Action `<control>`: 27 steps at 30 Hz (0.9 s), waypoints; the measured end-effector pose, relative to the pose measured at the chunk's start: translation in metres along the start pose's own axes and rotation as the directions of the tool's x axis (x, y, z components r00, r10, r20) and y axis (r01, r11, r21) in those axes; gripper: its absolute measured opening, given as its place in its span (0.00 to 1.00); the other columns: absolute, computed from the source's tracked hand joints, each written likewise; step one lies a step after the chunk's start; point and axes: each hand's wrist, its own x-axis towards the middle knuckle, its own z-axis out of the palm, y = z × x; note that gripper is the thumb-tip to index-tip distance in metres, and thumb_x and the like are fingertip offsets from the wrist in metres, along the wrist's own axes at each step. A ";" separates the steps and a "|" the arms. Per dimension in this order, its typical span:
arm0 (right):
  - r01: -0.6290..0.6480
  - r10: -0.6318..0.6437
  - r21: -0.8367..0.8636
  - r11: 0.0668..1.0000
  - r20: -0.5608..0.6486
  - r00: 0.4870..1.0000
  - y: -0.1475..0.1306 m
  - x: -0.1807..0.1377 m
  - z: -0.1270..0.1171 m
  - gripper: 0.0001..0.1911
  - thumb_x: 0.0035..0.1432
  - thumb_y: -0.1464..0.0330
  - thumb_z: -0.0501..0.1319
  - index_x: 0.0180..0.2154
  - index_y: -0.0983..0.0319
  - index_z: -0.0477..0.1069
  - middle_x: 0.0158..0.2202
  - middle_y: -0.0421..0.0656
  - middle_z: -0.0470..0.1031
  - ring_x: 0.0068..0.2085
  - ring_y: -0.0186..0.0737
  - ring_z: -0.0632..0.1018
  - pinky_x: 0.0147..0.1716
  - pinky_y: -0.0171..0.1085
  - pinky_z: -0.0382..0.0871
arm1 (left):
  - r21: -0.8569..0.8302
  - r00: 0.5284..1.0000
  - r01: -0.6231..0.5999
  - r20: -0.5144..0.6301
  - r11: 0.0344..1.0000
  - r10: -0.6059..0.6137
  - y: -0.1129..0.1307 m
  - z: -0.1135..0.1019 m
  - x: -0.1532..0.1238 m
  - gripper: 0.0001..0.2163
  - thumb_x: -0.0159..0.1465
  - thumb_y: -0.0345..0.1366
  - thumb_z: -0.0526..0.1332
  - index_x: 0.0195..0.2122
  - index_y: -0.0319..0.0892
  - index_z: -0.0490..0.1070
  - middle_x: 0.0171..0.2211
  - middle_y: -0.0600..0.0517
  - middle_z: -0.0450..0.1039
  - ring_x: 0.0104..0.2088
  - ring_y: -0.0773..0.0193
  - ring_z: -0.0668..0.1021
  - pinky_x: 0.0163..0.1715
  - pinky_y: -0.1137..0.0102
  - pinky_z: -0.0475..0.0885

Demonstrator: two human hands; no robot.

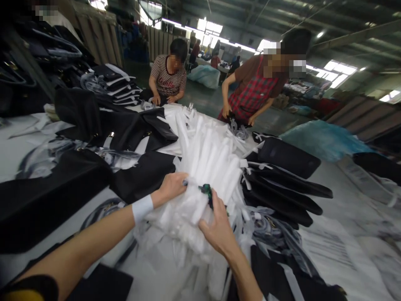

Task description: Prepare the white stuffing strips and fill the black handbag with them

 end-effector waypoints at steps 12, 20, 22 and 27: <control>-0.305 0.269 -0.371 0.877 -0.148 0.952 0.029 0.039 0.009 0.27 0.60 0.68 0.53 0.61 0.63 0.55 0.40 0.51 0.75 0.39 0.51 0.77 0.35 0.41 0.67 | -0.064 0.948 -0.241 0.197 0.968 0.249 -0.008 -0.007 -0.006 0.53 0.42 0.50 0.73 0.65 0.52 0.43 0.65 0.41 0.49 0.61 0.36 0.58 0.56 0.42 0.58; -0.343 0.322 -0.325 0.881 -0.117 0.939 0.008 0.124 0.006 0.21 0.66 0.64 0.50 0.57 0.63 0.64 0.37 0.52 0.77 0.41 0.51 0.78 0.41 0.42 0.68 | 0.029 0.992 0.103 -0.071 0.994 -0.101 -0.018 0.024 0.020 0.23 0.59 0.27 0.59 0.55 0.46 0.59 0.51 0.46 0.65 0.51 0.54 0.70 0.48 0.62 0.69; -0.190 0.167 -0.260 0.947 -0.110 0.980 0.010 0.130 -0.011 0.25 0.63 0.61 0.55 0.59 0.62 0.61 0.49 0.52 0.74 0.50 0.48 0.74 0.49 0.41 0.66 | 0.004 0.974 0.190 -0.125 0.982 -0.188 -0.024 0.015 0.038 0.17 0.62 0.27 0.55 0.52 0.43 0.61 0.48 0.43 0.67 0.48 0.53 0.73 0.47 0.62 0.69; -0.263 0.247 -0.007 0.965 -0.329 0.912 0.052 0.067 -0.042 0.37 0.58 0.49 0.55 0.61 0.64 0.58 0.60 0.54 0.64 0.60 0.52 0.65 0.60 0.48 0.56 | -0.095 0.931 0.303 -0.183 0.948 -0.316 -0.040 0.001 0.072 0.12 0.64 0.27 0.50 0.47 0.44 0.63 0.44 0.44 0.71 0.48 0.53 0.74 0.47 0.63 0.68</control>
